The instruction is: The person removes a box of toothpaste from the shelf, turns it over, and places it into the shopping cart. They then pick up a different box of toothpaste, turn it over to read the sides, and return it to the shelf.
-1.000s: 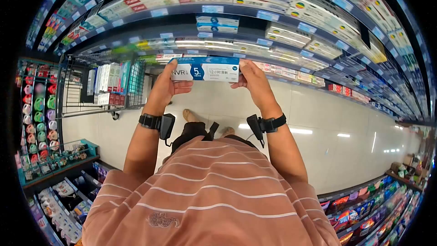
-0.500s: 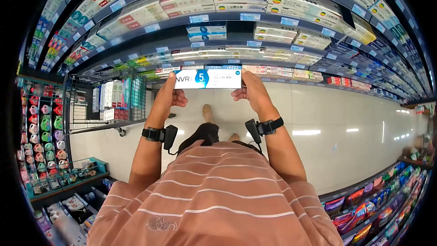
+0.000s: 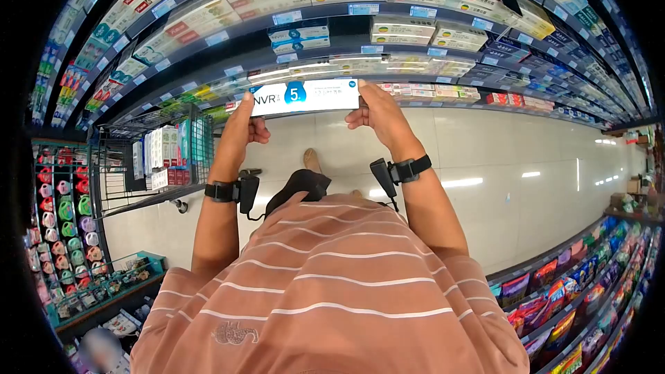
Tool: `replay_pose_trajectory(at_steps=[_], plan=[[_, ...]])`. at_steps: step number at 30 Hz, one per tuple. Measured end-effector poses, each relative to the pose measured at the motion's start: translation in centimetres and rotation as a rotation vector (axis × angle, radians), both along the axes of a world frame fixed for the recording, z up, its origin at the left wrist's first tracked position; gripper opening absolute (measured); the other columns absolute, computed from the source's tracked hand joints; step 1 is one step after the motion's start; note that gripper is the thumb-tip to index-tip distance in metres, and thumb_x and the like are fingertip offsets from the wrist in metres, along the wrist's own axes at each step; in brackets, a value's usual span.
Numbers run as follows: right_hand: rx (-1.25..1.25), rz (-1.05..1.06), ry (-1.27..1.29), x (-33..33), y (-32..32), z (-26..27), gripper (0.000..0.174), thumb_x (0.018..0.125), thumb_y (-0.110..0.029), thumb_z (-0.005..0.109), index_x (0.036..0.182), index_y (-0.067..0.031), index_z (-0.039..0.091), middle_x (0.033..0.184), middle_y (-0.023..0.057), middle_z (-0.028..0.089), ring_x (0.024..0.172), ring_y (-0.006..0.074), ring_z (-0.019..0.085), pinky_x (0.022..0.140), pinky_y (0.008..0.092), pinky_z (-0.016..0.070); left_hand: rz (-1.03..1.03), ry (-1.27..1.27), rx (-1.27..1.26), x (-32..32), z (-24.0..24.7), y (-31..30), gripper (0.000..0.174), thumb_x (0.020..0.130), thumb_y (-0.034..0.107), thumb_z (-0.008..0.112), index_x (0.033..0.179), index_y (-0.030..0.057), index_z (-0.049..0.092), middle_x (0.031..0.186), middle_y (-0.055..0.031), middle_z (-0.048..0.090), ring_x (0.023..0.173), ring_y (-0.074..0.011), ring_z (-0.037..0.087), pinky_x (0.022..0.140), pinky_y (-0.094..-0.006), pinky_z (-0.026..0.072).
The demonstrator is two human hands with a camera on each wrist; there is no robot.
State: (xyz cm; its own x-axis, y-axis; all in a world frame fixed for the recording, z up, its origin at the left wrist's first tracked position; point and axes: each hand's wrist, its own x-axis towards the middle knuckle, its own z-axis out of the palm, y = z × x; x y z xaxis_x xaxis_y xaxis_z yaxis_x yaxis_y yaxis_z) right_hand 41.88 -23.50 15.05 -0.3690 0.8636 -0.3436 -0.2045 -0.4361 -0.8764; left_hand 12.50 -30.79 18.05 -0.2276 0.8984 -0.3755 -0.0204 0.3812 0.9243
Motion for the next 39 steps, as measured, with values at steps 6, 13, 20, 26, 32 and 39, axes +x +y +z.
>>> replay_pose_trajectory(at_steps=[6,13,20,26,32,39], plan=[[0.003,0.027,0.036,-0.4,-0.7,-0.8,0.039,0.103,-0.039,0.051,0.117,-0.0038,0.060,0.097,0.0094,0.067,0.076,0.0191,0.068,0.068,0.0335,0.0588,0.013,-0.003,0.025,-0.8,-0.6,-1.0,0.059,0.097,0.063,0.049,0.092,0.0051,0.063,0.074,-0.0047,0.060,0.066,-0.0175,0.064,0.060,-0.0307,0.0545],[0.092,-0.014,0.081,-1.6,-0.6,-0.7,0.044,0.103,-0.033,0.054,0.134,-0.0028,0.055,0.100,0.0051,0.063,0.086,0.0130,0.063,0.080,0.0333,0.0591,0.073,-0.054,0.017,-1.3,-1.3,-0.7,0.065,0.098,0.063,0.045,0.107,0.0014,0.064,0.090,-0.0097,0.065,0.075,-0.0178,0.066,0.060,-0.0292,0.0540],[0.153,0.003,0.132,-1.7,-0.5,-0.9,0.041,0.101,-0.019,0.055,0.140,-0.0053,0.052,0.096,-0.0007,0.052,0.090,0.0100,0.056,0.097,0.0331,0.0536,0.016,-0.151,0.137,-1.5,-1.6,-0.4,0.061,0.099,0.045,0.057,0.136,-0.0023,0.049,0.116,-0.0104,0.060,0.092,-0.0181,0.065,0.073,-0.0290,0.0539],[0.199,-0.007,0.181,-1.3,0.6,-1.3,0.050,0.095,-0.005,0.050,0.145,-0.0047,0.043,0.133,0.0085,0.053,0.125,0.0174,0.050,0.109,0.0336,0.0392,-0.036,-0.296,0.239,-2.0,-3.2,1.2,0.049,0.102,0.022,0.051,0.145,-0.0005,0.042,0.128,-0.0103,0.059,0.113,-0.0202,0.061,0.095,-0.0355,0.0517],[0.247,-0.016,0.172,-2.3,1.7,-1.1,0.062,0.084,0.008,0.043,0.145,-0.0037,0.042,0.145,0.0098,0.047,0.135,0.0208,0.043,0.114,0.0326,0.0316,-0.097,-0.382,0.297,-2.8,-3.5,2.2,0.058,0.097,0.007,0.046,0.152,-0.0005,0.033,0.150,-0.0132,0.041,0.133,-0.0231,0.048,0.110,-0.0394,0.0424],[0.261,-0.022,0.180,-3.4,2.6,-1.6,0.064,0.084,0.009,0.042,0.146,-0.0037,0.041,0.147,0.0114,0.046,0.138,0.0220,0.042,0.115,0.0324,0.0307,-0.091,-0.425,0.297,-3.8,-4.2,3.6,0.059,0.095,0.003,0.043,0.153,0.0012,0.033,0.151,-0.0114,0.040,0.135,-0.0226,0.046,0.111,-0.0392,0.0413]])
